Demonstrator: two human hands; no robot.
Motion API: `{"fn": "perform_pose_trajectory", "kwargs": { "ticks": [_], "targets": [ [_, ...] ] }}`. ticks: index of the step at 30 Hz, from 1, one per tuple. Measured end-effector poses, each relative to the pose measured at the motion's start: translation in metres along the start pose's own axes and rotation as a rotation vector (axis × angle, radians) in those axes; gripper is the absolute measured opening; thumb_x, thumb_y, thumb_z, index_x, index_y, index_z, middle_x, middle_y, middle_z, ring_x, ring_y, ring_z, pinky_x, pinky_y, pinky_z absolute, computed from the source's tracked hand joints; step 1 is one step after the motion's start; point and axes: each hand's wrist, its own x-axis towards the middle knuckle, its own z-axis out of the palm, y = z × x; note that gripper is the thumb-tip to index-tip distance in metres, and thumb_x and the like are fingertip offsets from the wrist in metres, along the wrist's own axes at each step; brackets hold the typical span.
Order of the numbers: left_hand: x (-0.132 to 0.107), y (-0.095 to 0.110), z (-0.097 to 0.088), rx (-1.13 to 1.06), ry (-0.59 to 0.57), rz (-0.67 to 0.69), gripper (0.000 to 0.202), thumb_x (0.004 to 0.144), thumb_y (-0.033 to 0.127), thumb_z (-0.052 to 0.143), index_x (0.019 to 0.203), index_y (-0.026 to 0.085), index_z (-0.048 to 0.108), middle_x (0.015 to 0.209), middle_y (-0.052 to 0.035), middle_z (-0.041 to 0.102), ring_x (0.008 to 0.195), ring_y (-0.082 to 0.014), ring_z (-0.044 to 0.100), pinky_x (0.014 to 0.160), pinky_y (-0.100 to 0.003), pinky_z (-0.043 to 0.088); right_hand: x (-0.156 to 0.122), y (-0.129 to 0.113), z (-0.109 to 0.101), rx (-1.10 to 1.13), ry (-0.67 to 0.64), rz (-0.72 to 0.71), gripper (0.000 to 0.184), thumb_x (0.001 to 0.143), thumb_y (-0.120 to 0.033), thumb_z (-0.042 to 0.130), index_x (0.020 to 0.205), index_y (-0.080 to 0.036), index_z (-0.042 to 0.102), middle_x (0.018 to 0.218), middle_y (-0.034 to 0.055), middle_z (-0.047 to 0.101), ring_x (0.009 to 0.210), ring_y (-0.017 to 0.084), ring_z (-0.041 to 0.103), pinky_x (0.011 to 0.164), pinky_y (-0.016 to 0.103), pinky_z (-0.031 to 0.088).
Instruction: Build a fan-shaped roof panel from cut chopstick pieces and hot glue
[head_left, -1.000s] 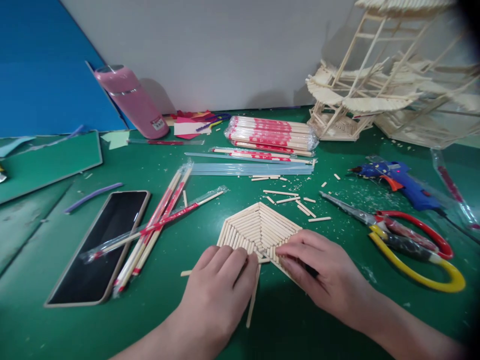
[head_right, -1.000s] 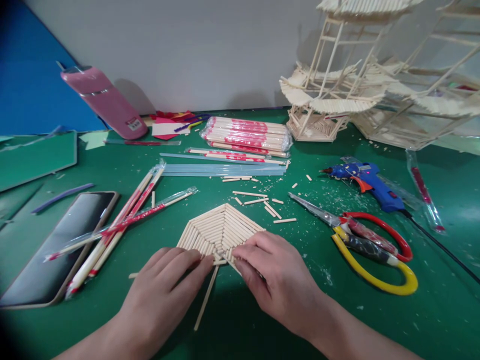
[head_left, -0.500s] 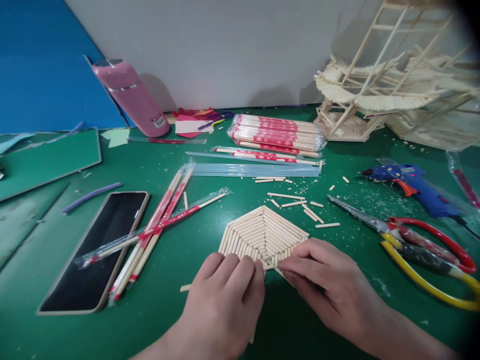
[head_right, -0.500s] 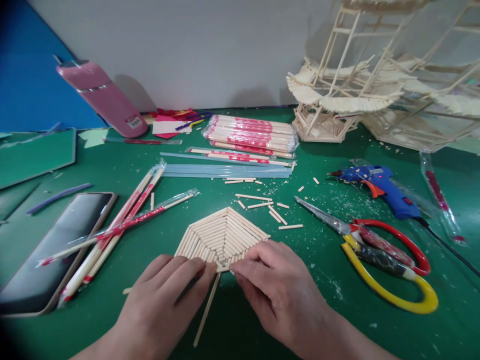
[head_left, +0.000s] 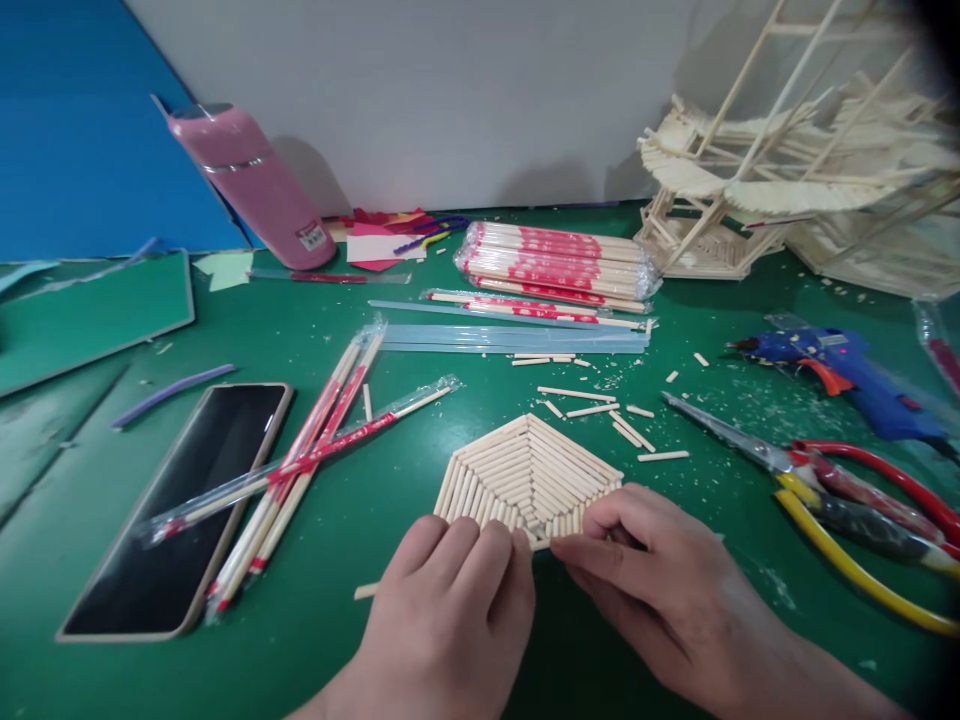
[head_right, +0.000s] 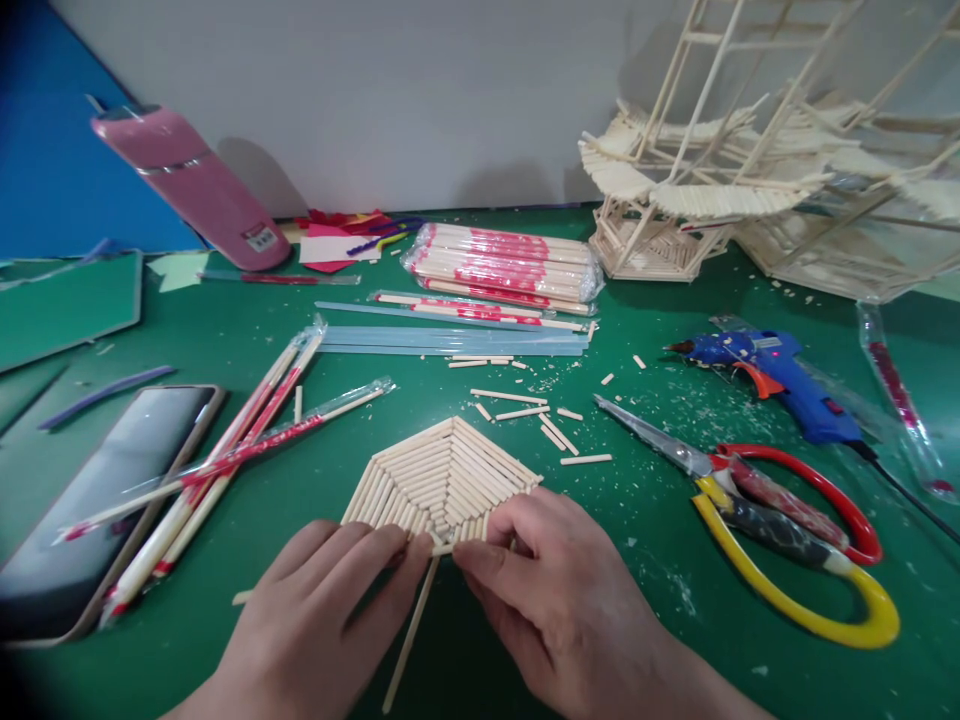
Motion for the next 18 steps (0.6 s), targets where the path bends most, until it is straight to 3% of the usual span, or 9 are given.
{"fn": "perform_pose_trajectory", "kwargs": {
  "ticks": [18],
  "targets": [
    [-0.0004, -0.0013, 0.0001, 0.046, -0.019, 0.051, 0.025, 0.085, 0.009, 0.039, 0.073, 0.014, 0.059, 0.063, -0.0005, 0.057, 0.054, -0.0137, 0.047, 0.053, -0.031, 0.028, 0.001, 0.0004, 0.0003, -0.027, -0.021, 0.007, 0.016, 0.085, -0.015, 0.047, 0.096, -0.022, 0.055, 0.087, 0.0026, 0.051, 0.077, 0.014, 0.046, 0.063, 0.029, 0.037]
  ]
}}
